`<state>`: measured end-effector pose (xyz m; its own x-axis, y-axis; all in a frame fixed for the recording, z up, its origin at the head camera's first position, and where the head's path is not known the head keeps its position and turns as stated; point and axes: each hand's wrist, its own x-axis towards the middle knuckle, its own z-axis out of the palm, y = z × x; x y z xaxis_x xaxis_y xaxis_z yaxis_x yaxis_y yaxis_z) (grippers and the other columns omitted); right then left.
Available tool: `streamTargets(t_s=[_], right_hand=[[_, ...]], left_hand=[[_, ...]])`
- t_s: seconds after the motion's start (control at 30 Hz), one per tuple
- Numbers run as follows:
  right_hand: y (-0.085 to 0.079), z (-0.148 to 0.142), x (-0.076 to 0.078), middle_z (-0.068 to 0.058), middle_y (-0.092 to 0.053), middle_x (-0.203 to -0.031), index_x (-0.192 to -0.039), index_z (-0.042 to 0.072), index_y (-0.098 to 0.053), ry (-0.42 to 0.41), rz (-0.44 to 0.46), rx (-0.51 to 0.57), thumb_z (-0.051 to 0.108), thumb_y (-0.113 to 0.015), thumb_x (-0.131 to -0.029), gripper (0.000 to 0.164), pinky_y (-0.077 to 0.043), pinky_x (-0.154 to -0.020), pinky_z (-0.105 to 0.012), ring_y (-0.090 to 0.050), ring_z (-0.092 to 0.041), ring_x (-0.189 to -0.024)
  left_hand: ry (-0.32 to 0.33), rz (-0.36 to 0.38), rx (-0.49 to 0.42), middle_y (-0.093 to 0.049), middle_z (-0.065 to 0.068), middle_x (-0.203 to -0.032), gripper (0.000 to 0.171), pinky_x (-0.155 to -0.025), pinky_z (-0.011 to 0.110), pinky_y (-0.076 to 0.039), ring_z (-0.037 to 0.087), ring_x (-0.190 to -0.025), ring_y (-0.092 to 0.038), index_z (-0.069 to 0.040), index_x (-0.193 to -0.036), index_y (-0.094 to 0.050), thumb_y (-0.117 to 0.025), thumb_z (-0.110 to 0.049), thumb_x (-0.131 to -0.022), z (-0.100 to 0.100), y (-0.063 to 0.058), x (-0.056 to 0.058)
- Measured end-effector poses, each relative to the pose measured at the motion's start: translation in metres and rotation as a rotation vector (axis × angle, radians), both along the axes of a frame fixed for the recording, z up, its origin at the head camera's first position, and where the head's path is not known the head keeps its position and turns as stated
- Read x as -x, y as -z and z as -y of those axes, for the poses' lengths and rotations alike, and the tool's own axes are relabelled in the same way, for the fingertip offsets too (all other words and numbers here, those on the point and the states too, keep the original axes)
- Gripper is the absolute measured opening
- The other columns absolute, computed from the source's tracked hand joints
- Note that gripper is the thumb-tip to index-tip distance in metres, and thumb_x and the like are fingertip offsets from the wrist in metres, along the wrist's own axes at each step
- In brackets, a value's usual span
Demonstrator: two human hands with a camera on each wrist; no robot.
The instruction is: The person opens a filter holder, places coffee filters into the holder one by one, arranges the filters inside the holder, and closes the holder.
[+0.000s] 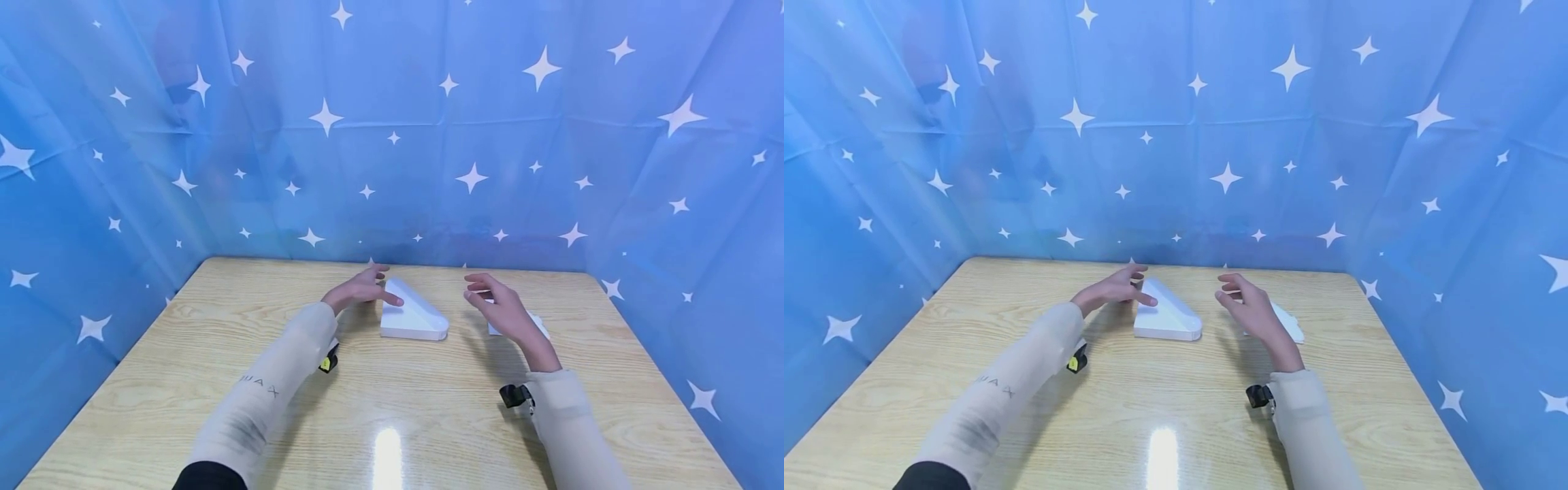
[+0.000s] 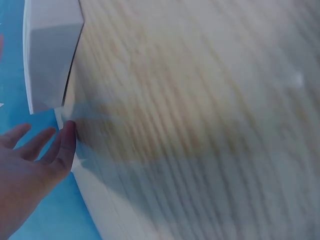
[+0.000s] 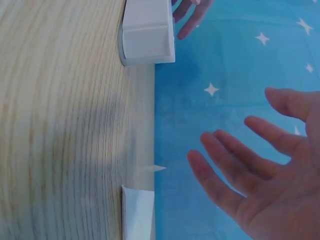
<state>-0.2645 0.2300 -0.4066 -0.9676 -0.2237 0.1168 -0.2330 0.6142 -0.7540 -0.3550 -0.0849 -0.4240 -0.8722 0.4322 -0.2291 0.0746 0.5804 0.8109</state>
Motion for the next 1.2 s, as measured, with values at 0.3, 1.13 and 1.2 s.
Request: streamTargets(t_s=[0.3, 1.13, 1.2], right_hand=[[0.003, 0.0, 0.0, -0.022, -0.058, -0.145, -0.152, 0.014, -0.048, -0.001, 0.012, -0.003, 0.035, -0.053, -0.109, 0.049, -0.054, -0.101, -0.055, -0.058, -0.041, -0.13], [0.008, 0.003, 0.0, -0.026, -0.059, -0.142, -0.149, 0.01, -0.05, -0.022, -0.009, -0.03, 0.028, -0.056, -0.108, 0.045, -0.055, -0.099, -0.054, -0.063, -0.04, -0.124], [0.007, 0.002, 0.0, -0.026, -0.059, -0.142, -0.149, 0.01, -0.05, -0.022, -0.01, -0.029, 0.027, -0.056, -0.108, 0.045, -0.055, -0.099, -0.054, -0.063, -0.04, -0.123]], left_hand=[[0.05, 0.023, 0.033, -0.032, 0.017, -0.167, 0.109, -0.128, 0.053, -0.026, 0.035, -0.154, -0.033, -0.008, -0.165, -0.021, -0.087, -0.033, -0.081, -0.005, 0.001, 0.006], [-0.039, -0.083, -0.051, -0.051, 0.015, -0.153, 0.089, -0.109, 0.044, -0.047, 0.03, -0.129, -0.053, -0.006, -0.153, -0.046, -0.091, -0.013, -0.077, -0.013, 0.001, 0.0], [-0.052, -0.092, -0.053, -0.051, 0.014, -0.153, 0.088, -0.098, 0.041, -0.05, 0.03, -0.122, -0.054, -0.007, -0.153, -0.048, -0.092, -0.012, -0.076, -0.014, 0.0, -0.002]])
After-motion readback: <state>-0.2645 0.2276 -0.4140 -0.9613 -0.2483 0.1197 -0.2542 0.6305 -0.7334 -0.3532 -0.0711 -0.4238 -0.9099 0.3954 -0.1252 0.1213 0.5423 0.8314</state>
